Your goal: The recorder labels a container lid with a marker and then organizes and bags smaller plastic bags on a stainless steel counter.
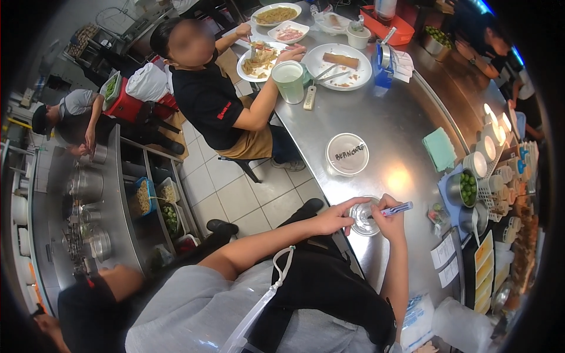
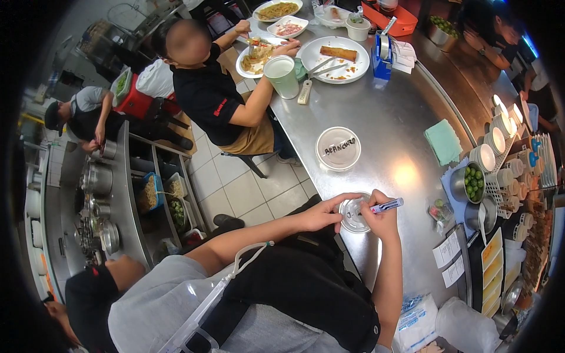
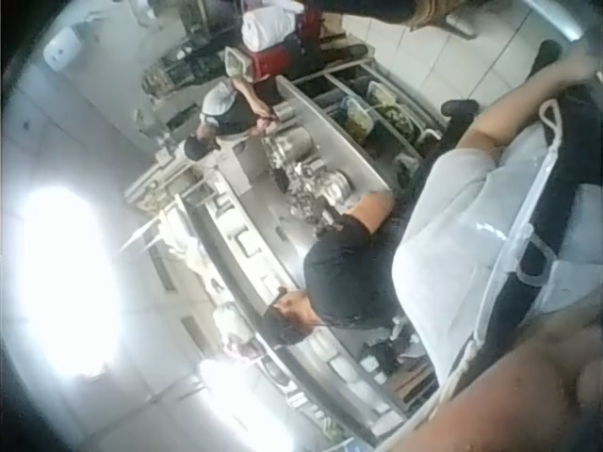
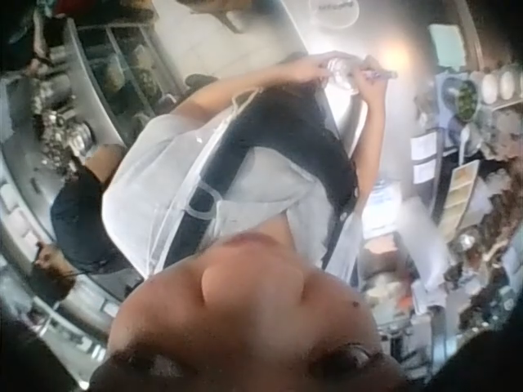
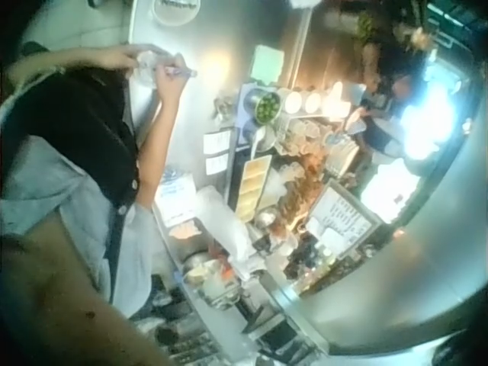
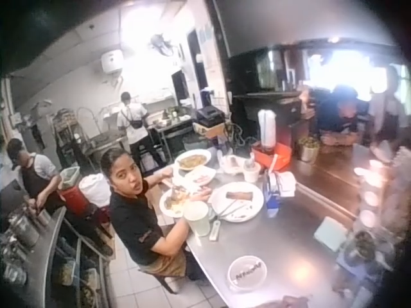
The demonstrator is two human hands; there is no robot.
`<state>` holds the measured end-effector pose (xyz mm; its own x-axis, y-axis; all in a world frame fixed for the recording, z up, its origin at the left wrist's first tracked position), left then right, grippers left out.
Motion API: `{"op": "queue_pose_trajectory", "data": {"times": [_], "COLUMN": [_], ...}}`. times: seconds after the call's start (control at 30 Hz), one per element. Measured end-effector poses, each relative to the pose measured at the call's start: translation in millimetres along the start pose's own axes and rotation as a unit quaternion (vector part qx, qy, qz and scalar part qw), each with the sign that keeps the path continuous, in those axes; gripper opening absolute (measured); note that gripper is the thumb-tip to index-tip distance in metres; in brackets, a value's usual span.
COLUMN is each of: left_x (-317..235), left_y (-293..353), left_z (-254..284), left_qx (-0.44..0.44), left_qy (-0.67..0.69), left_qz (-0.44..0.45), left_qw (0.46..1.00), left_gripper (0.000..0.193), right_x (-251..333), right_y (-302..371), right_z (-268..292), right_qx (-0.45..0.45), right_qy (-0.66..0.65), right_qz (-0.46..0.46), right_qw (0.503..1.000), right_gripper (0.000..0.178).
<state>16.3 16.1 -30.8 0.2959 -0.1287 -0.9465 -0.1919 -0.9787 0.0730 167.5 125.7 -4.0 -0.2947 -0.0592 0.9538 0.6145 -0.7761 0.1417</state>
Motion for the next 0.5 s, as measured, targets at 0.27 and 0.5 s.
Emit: {"op": "queue_pose_trajectory", "data": {"times": [0.27,0.5], "left_x": [-5,-11], "left_y": [0,3], "left_z": [-2,-2], "left_qx": [0.008,0.004], "left_qy": [-0.003,-0.016], "left_qz": [0.002,-0.002], "left_qw": [1.0,1.0], "left_gripper": [0.069,0.069], "right_x": [0,3], "right_y": [0,1], "right_z": [0,-2], "right_qx": [-0.008,-0.022], "right_qy": [0.004,0.011], "right_qz": [0.006,0.0], "right_qw": [1.0,1.0], "right_gripper": [0.029,0.03]}}
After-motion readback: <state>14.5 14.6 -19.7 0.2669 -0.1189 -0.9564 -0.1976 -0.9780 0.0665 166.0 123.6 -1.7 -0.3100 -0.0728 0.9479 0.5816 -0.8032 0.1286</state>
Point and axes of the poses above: each hand's wrist, its own y-axis away from the middle knuckle, its own z-axis out of the back of the hand, x = y × z, the point moved 2 cm from there along -y, towards the middle knuckle, and after that the axes turned 12 degrees about -z, right-handed, at the moved point
